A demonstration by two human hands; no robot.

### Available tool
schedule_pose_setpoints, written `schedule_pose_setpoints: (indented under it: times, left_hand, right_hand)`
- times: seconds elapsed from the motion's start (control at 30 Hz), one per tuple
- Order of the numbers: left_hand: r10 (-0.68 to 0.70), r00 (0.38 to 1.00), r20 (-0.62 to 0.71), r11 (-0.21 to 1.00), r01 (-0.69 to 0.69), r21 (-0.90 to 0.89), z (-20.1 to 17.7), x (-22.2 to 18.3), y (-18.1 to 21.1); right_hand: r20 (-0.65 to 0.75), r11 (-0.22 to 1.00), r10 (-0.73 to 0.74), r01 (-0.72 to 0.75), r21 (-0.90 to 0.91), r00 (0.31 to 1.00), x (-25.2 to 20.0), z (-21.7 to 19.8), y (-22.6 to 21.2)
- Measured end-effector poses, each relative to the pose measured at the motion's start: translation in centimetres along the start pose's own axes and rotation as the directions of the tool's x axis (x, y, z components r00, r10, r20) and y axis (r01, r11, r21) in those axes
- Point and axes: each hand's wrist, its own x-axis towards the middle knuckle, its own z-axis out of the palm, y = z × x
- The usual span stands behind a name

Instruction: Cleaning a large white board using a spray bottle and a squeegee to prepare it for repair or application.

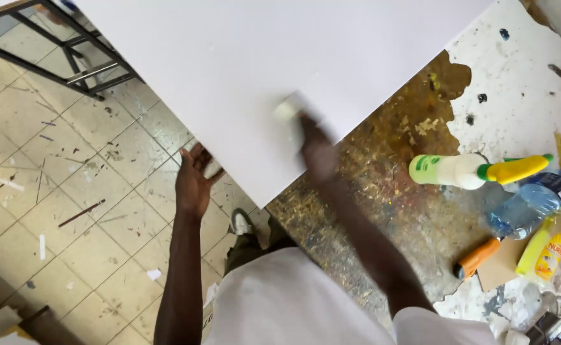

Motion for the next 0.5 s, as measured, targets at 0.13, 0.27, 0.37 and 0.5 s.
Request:
schedule_pose_setpoints:
  times: [0.13,0.27,0.37,0.5]
  left_hand:
    - [0.346,0.924,-0.166,0.938,-0.343,0.045,-7.7,4.1,-0.4]
    - [0.448,0.86,-0.245,0.894,-0.424,0.146,-10.8,0.3,2.9]
    - [0.391,0.872,-0.295,0.92,-0.361,0.154,-13.2,-4.1,2.2]
    - [0.274,0.899,-0.342,0.961,-0.241,0.135,-14.9,-6.7,1.1]
  right_hand:
    - [0.123,0.932,-0.309,0.275,0.235,0.943,-5.7,0.4,-11.7]
    - [0.218,0.998,-0.017,0.003,0.066,0.976,0.9,3.6,7.0]
    - [0.043,0.913,0.29,-0.263,-0.313,0.956,5.6,2.6,19.7]
    - [-0.352,0.44,-0.239,-0.223,-0.87,0.905,-4.5,11.0,19.1]
